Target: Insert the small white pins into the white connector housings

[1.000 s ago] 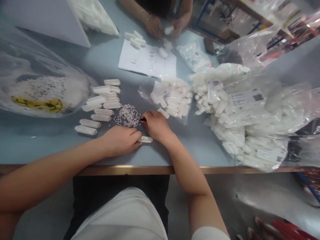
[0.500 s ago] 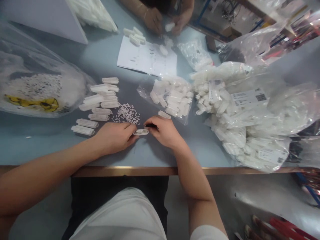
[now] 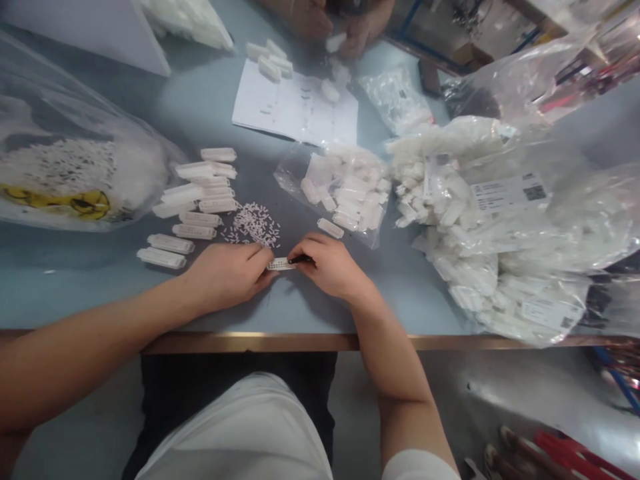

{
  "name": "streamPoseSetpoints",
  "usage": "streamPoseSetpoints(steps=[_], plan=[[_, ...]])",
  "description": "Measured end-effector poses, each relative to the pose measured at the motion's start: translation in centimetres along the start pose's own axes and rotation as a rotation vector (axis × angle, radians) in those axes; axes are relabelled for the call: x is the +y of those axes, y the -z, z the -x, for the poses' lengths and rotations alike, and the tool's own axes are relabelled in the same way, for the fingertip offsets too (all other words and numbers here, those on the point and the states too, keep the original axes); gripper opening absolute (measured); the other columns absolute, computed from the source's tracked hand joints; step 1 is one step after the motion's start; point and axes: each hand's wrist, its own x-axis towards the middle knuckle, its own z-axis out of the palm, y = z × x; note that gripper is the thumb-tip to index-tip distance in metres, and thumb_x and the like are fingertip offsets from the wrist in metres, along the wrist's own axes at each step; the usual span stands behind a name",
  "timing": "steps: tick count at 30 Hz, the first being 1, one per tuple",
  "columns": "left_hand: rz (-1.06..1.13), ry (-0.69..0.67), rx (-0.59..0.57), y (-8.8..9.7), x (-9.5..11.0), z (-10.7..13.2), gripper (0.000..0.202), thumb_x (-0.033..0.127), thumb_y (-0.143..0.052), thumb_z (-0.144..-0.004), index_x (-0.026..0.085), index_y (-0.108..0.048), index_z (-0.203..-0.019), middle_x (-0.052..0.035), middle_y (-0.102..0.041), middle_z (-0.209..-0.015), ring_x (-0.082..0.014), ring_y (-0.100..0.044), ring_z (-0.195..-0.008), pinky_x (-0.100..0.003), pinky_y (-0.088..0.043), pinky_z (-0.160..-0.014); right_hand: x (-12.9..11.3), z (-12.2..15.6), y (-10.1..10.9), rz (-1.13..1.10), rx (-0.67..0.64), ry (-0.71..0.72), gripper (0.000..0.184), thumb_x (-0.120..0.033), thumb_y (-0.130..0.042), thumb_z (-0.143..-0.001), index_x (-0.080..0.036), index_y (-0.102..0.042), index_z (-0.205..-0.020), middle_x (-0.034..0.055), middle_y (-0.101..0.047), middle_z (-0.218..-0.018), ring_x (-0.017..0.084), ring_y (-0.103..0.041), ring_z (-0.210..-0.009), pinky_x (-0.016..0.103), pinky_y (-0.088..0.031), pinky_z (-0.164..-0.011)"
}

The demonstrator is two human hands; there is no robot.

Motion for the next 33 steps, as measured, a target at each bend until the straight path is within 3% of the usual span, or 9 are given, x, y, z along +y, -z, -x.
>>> streamPoseSetpoints(steps=[9,17,25,33], plan=[[0.003,-0.024,0.038,-0.2,0.1,0.1,0.027,0.034,-0.043,-0.094,0.016,-0.059,-0.082,-0.0065,-0.062,-0.071,-0.0219,-0.061,-0.061,-0.029,-0.033,-0.046,-0.2,-0.3,0.3,-0.036,-0.046,-0.070,0.014,-0.009,-0.060,-0.078,-0.019,-0.068,-0.084,0.0024,-0.066,-0.084,0.014,-0.059,-0.074,0.025,-0.044,-0.068],[-0.093,-0.141,0.090,0.0,0.3,0.2,0.025,0.024,-0.042,-0.093,0.016,-0.057,-0.075,-0.0053,-0.057,-0.062,-0.0208,-0.059,-0.055,-0.030,-0.033,-0.045,0.2,-1.0,0.6,-0.239,-0.214,-0.204,0.004,-0.017,-0.065,-0.076,-0.018,-0.064,-0.079,-0.0016,-0.065,-0.075,0.012,-0.055,-0.068,0.024,-0.041,-0.064],[-0.083,-0.139,0.070,0.0,0.1,0.0,0.027,0.024,-0.042,-0.094,0.015,-0.057,-0.074,-0.0057,-0.057,-0.060,-0.0198,-0.057,-0.054,-0.027,-0.033,-0.045,0.2,-1.9,1.3,-0.272,-0.292,-0.307,0.009,-0.024,-0.066,-0.076,-0.017,-0.068,-0.082,-0.0012,-0.065,-0.074,0.012,-0.054,-0.067,0.023,-0.038,-0.061],[-0.076,-0.134,0.073,-0.3,0.1,0.0,0.029,0.028,-0.042,-0.094,0.015,-0.057,-0.072,-0.0055,-0.058,-0.060,-0.0201,-0.058,-0.054,-0.027,-0.031,-0.044,0.0,-1.9,0.7,-0.168,-0.235,-0.321,0.016,-0.034,-0.064,-0.080,-0.018,-0.067,-0.077,-0.0001,-0.066,-0.072,0.013,-0.053,-0.067,0.025,-0.036,-0.062]])
